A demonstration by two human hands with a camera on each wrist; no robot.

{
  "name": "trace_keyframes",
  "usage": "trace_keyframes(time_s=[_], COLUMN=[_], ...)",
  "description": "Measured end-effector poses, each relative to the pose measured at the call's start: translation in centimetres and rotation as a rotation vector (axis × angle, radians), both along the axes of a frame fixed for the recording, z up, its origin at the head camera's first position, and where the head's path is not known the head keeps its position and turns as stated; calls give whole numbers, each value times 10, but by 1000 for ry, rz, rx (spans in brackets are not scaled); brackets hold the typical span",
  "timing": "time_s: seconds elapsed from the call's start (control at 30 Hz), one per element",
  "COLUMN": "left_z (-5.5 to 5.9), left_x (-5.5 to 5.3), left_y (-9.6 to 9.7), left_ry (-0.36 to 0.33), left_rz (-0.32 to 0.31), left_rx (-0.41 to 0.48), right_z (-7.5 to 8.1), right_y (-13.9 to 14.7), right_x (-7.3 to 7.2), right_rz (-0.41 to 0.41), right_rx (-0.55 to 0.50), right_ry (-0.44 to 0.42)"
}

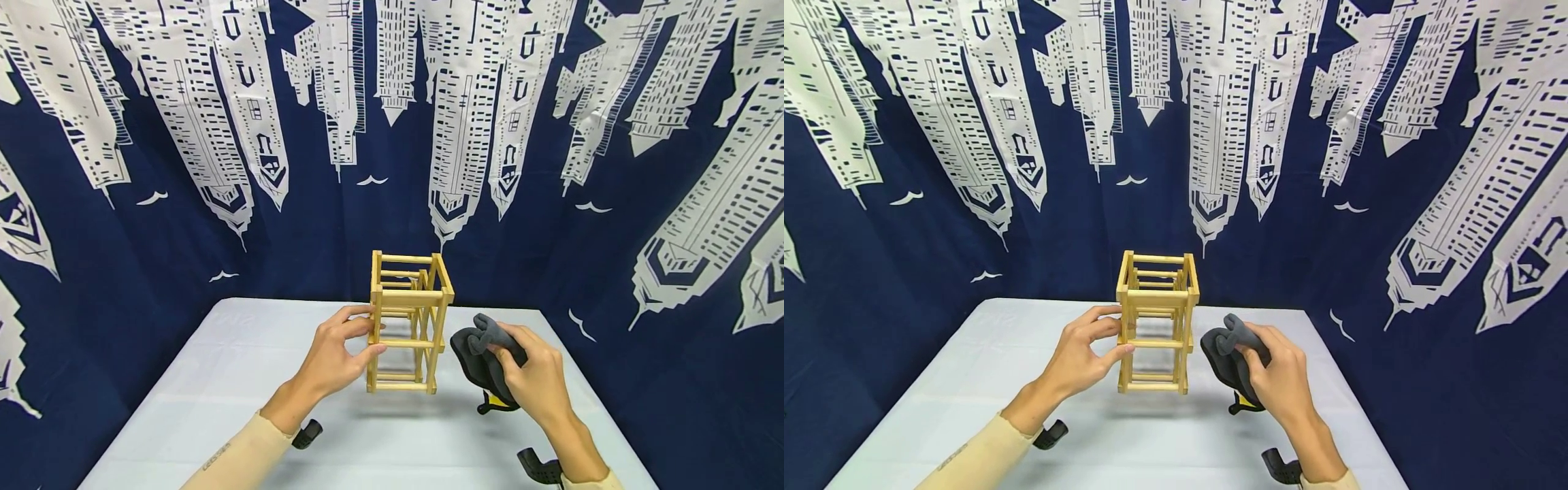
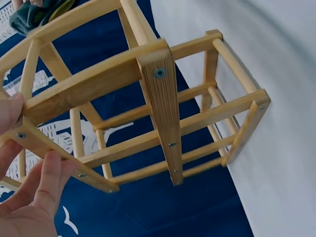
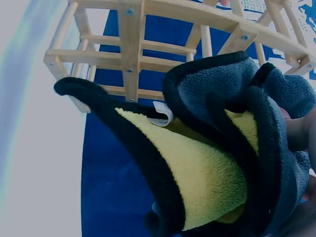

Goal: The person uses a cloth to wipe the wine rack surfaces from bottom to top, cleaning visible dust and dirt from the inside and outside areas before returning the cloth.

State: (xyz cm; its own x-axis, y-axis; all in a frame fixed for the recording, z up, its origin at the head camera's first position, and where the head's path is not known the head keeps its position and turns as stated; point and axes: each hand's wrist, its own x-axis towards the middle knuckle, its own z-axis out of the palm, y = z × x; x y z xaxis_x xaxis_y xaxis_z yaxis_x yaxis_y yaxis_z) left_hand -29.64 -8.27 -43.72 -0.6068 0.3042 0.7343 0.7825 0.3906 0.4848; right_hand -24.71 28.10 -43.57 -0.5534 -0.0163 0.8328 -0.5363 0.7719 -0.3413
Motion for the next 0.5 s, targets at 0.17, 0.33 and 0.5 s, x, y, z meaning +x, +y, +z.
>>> trace_keyframes(time_s=[0.17,0.33,0.5], left_z=[-2,0,1], left_x=[-3,-8,-14], left_y=[-12,-22,-30], left_ry=[18,-29,-88], left_rz=[9,13,34], left_rx=[16,39,84], right_z=[-7,-14,-20], right_y=[-1,1,3], right_x=[1,3,4], right_rz=[-13,-42,-59], right_rx=[-24,-45,-59], right_ry=[-14,-23,-37])
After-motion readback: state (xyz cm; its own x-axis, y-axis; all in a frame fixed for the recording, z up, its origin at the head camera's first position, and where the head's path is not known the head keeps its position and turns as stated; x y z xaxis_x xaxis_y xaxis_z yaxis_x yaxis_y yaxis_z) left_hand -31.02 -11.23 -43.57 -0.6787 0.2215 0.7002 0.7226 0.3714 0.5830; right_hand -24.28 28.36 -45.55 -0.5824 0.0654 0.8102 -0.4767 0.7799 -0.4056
